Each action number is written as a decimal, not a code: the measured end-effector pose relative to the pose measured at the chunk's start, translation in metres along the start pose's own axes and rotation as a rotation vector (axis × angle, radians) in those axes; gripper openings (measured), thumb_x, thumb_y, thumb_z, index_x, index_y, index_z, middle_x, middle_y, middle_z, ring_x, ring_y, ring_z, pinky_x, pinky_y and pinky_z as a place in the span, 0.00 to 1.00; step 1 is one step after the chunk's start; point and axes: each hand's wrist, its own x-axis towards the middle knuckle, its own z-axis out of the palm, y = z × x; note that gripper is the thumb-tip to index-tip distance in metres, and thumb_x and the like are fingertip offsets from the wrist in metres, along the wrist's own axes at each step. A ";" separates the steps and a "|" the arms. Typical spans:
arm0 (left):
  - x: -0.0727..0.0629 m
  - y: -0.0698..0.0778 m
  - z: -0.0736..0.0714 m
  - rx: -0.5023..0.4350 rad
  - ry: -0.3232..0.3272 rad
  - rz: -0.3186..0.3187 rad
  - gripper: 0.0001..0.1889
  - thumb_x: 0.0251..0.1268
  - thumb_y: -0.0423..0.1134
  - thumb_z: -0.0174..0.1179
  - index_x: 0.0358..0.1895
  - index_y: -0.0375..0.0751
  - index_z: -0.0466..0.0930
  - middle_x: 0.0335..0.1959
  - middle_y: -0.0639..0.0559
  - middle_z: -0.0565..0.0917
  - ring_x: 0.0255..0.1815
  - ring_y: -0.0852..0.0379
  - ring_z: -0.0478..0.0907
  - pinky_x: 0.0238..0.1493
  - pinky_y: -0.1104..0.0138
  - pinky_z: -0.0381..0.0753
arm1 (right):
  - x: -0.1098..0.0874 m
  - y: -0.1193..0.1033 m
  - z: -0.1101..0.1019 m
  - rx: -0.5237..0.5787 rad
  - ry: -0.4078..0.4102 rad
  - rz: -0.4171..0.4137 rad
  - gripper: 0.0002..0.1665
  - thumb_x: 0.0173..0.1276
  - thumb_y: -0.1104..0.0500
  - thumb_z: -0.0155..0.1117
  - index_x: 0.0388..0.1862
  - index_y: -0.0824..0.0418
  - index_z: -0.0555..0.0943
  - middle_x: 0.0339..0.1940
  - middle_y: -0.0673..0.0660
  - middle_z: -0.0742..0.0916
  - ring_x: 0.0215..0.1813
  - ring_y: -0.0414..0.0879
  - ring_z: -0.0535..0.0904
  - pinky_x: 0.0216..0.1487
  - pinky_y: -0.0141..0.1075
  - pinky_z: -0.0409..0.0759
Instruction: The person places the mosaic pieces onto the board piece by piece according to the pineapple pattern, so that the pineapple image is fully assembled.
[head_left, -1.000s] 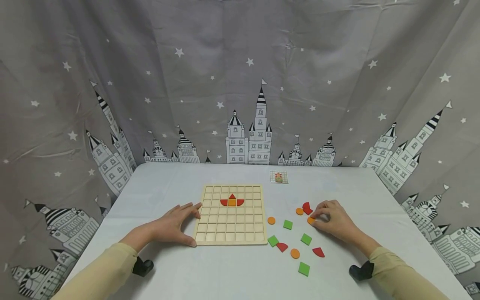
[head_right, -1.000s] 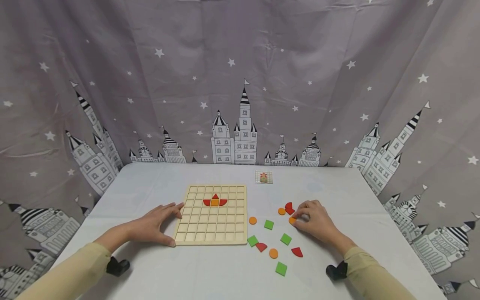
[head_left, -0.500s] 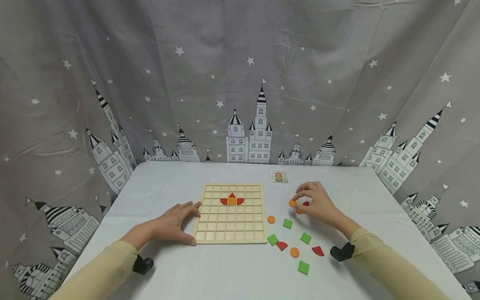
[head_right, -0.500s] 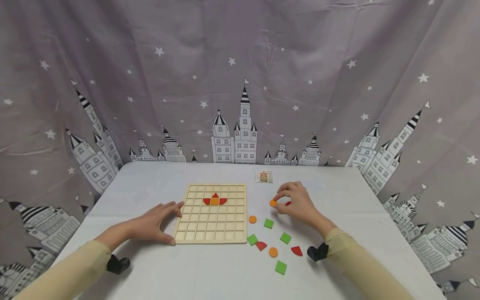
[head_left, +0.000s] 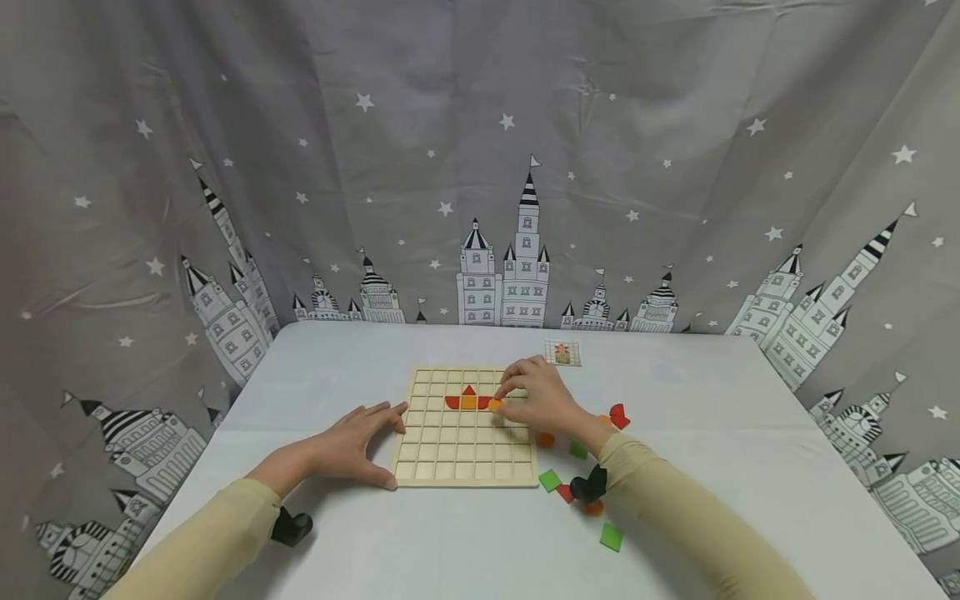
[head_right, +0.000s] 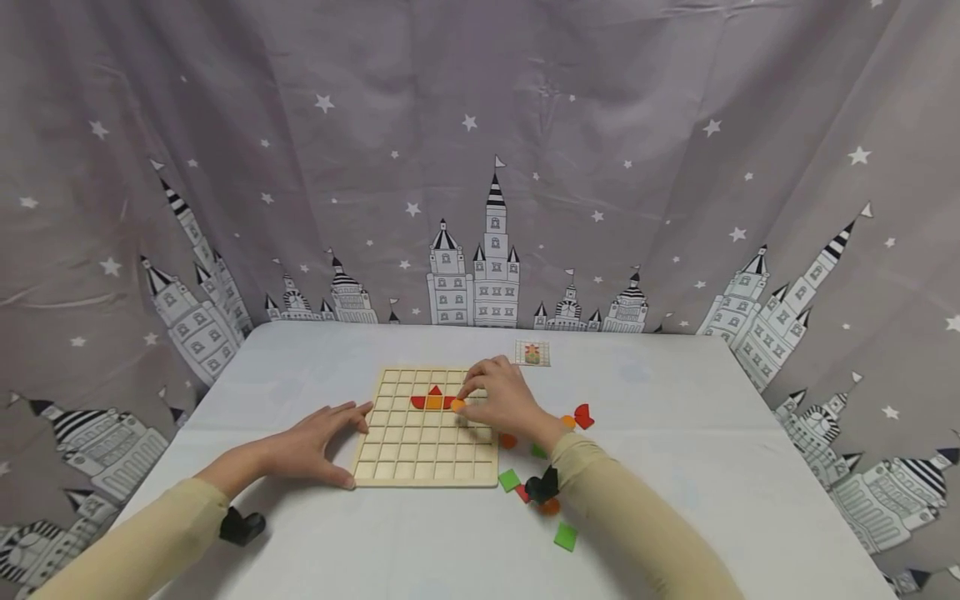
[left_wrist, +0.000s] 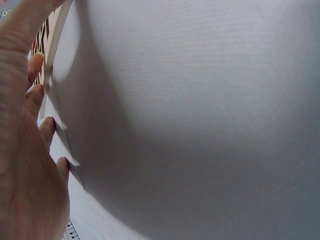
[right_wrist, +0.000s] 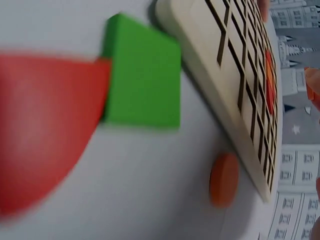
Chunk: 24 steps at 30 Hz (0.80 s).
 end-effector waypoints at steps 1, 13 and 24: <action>0.000 0.000 0.000 -0.001 0.001 0.002 0.40 0.44 0.71 0.75 0.57 0.56 0.71 0.81 0.46 0.59 0.80 0.33 0.51 0.78 0.36 0.44 | 0.003 -0.002 0.003 0.005 -0.006 -0.005 0.07 0.61 0.49 0.77 0.37 0.47 0.90 0.51 0.46 0.82 0.59 0.48 0.69 0.63 0.50 0.68; 0.000 0.003 -0.001 -0.005 0.000 0.000 0.39 0.44 0.69 0.76 0.57 0.54 0.72 0.81 0.46 0.59 0.81 0.33 0.50 0.78 0.36 0.44 | 0.019 -0.015 0.037 -0.123 -0.078 -0.053 0.10 0.66 0.42 0.73 0.38 0.45 0.91 0.51 0.44 0.83 0.58 0.45 0.70 0.61 0.45 0.69; -0.001 0.006 -0.002 -0.004 -0.007 -0.013 0.39 0.44 0.68 0.76 0.56 0.54 0.71 0.81 0.46 0.59 0.81 0.33 0.50 0.78 0.37 0.43 | 0.022 -0.020 0.042 -0.130 -0.060 -0.060 0.09 0.64 0.45 0.75 0.39 0.47 0.91 0.51 0.47 0.84 0.58 0.47 0.71 0.65 0.47 0.69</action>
